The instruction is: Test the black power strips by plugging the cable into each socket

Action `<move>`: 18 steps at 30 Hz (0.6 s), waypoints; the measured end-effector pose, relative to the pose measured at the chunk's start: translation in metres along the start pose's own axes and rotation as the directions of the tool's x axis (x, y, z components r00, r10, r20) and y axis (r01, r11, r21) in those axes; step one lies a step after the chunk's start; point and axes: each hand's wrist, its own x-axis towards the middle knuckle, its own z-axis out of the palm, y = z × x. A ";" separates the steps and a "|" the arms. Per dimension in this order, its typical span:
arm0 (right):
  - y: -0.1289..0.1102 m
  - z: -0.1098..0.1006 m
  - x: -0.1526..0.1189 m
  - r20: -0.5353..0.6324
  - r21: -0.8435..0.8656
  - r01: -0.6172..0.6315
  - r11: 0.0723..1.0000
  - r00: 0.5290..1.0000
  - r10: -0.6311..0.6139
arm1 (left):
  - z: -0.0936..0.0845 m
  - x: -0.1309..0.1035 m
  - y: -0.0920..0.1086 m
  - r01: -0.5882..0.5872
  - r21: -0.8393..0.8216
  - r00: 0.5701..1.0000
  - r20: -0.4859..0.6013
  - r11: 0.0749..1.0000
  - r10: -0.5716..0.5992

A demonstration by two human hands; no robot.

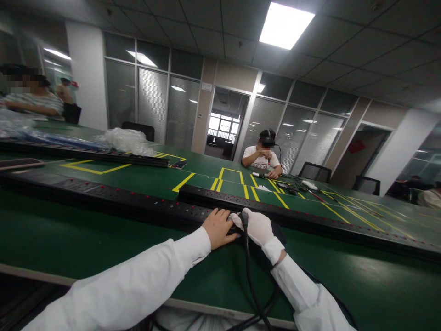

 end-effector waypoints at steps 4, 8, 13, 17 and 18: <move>-0.001 -0.002 0.000 0.030 0.038 -0.015 0.999 0.999 0.013 | 0.001 0.000 0.000 -0.001 -0.003 1.000 -0.003 1.000 0.001; 0.002 -0.001 0.005 0.034 0.104 -0.008 0.995 0.999 0.004 | 0.001 0.000 -0.001 0.004 0.001 1.000 -0.002 1.000 -0.004; 0.016 -0.002 0.014 0.107 0.230 -0.054 0.972 0.994 0.030 | 0.000 0.000 -0.001 -0.005 0.003 1.000 0.001 1.000 0.005; 0.023 -0.003 0.012 0.090 0.201 -0.076 0.977 0.994 0.059 | 0.000 -0.001 0.000 -0.003 0.017 1.000 0.003 1.000 0.002; 0.023 -0.003 0.010 0.080 0.193 -0.069 0.979 0.995 0.055 | 0.001 -0.001 0.001 0.000 0.018 1.000 0.001 1.000 0.000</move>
